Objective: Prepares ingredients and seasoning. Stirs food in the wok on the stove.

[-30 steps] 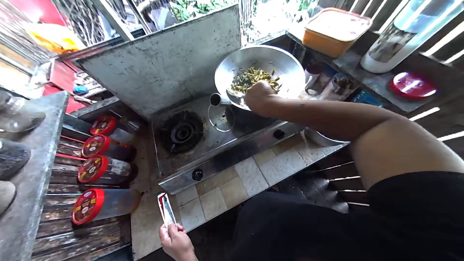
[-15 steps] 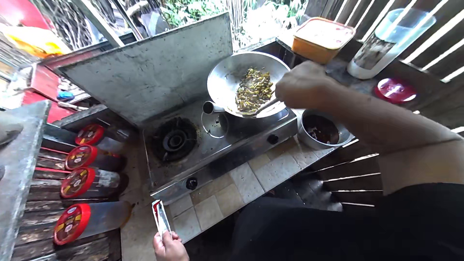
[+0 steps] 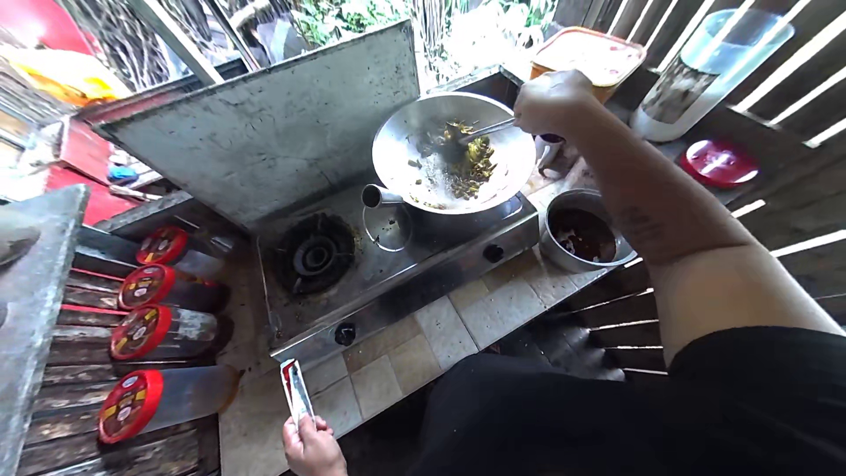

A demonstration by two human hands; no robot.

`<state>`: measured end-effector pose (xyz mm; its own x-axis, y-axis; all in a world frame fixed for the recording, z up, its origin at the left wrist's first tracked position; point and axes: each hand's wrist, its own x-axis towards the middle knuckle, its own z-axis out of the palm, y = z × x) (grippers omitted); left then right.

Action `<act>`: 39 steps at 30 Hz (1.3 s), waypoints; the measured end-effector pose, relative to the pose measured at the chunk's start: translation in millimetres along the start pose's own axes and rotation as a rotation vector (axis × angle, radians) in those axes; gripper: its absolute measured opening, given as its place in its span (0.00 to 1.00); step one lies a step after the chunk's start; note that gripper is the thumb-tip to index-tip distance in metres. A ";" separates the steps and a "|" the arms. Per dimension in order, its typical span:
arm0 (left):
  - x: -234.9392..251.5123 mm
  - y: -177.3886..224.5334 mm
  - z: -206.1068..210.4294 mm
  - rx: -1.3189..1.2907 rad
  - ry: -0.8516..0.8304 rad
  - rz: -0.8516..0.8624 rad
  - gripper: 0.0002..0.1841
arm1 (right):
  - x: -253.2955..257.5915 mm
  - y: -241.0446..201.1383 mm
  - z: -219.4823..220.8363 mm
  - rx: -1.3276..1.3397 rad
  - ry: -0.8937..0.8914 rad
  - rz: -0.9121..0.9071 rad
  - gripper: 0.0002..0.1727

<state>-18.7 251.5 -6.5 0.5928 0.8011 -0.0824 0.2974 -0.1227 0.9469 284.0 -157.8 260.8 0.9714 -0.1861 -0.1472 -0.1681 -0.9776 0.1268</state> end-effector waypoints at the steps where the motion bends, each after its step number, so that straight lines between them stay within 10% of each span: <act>1: 0.2 1.9 1.5 0.000 -0.001 0.000 0.12 | -3.3 2.4 2.6 -0.002 0.015 0.014 0.14; 8: 3.7 19.0 21.8 0.023 -0.068 0.034 0.13 | -8.8 -9.6 95.5 0.015 -0.065 -0.094 0.10; 15: 8.3 20.4 35.5 0.022 -0.122 0.081 0.14 | -45.7 10.2 35.5 -0.101 -0.048 -0.028 0.07; 23: 4.9 20.5 33.4 -0.019 -0.127 0.083 0.13 | -21.8 -36.1 90.3 -0.020 -0.117 -0.232 0.11; 31: 0.8 14.6 22.1 0.013 -0.059 0.047 0.13 | -90.3 16.5 -3.3 -0.324 -0.126 -0.086 0.12; 39: -12.6 23.3 20.9 -0.005 -0.030 0.064 0.12 | -25.1 -5.1 7.2 -0.151 -0.057 -0.089 0.10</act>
<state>-3.6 226.2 10.0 0.6328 0.7737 -0.0306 0.2540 -0.1701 0.9521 259.2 -148.8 256.8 0.9697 -0.1091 -0.2187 -0.0509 -0.9653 0.2560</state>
